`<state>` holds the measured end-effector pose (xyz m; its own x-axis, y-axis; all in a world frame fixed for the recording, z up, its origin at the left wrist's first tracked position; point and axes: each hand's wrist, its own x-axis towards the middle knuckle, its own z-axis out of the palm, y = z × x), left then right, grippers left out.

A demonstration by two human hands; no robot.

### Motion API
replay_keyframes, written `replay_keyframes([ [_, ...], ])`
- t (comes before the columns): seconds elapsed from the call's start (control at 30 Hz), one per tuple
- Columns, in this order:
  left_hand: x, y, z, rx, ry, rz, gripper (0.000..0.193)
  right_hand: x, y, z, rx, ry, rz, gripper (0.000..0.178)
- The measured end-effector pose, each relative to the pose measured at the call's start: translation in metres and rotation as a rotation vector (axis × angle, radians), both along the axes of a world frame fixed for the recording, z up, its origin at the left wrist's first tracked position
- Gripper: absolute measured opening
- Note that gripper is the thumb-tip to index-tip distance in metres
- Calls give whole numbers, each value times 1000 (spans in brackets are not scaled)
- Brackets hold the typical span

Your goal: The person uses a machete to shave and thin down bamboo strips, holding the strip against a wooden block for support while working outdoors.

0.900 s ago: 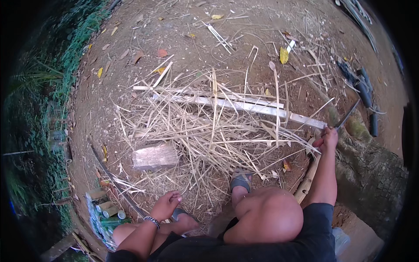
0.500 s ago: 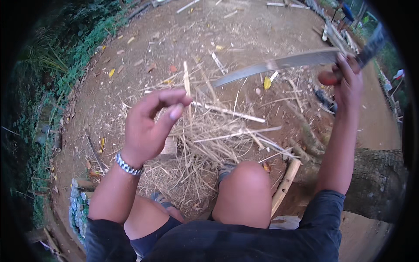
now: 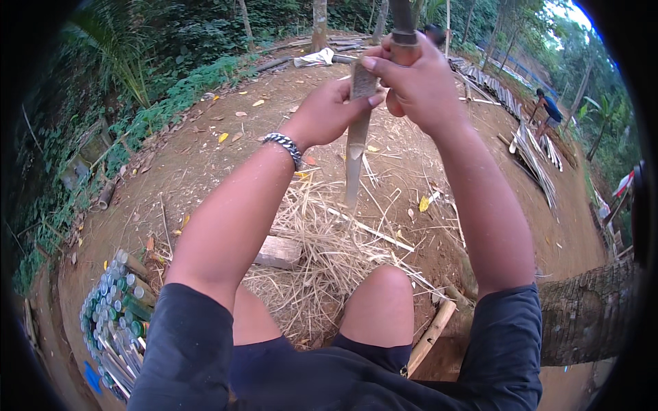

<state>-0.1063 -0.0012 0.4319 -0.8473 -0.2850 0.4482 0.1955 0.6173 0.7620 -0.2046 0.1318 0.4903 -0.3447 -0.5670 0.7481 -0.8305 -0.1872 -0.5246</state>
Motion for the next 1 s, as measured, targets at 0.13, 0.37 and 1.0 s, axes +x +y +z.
replay_keyframes([
  [0.13,26,-29,-34,29,161,267,37,27,-3,8,53,-110,-93,43],
  [0.37,127,-68,0,557,988,344,38,15,47,-48,-79,-397,-15,38],
  [1.0,513,-63,40,402,1301,259,45,55,55,-235,136,-955,132,21],
])
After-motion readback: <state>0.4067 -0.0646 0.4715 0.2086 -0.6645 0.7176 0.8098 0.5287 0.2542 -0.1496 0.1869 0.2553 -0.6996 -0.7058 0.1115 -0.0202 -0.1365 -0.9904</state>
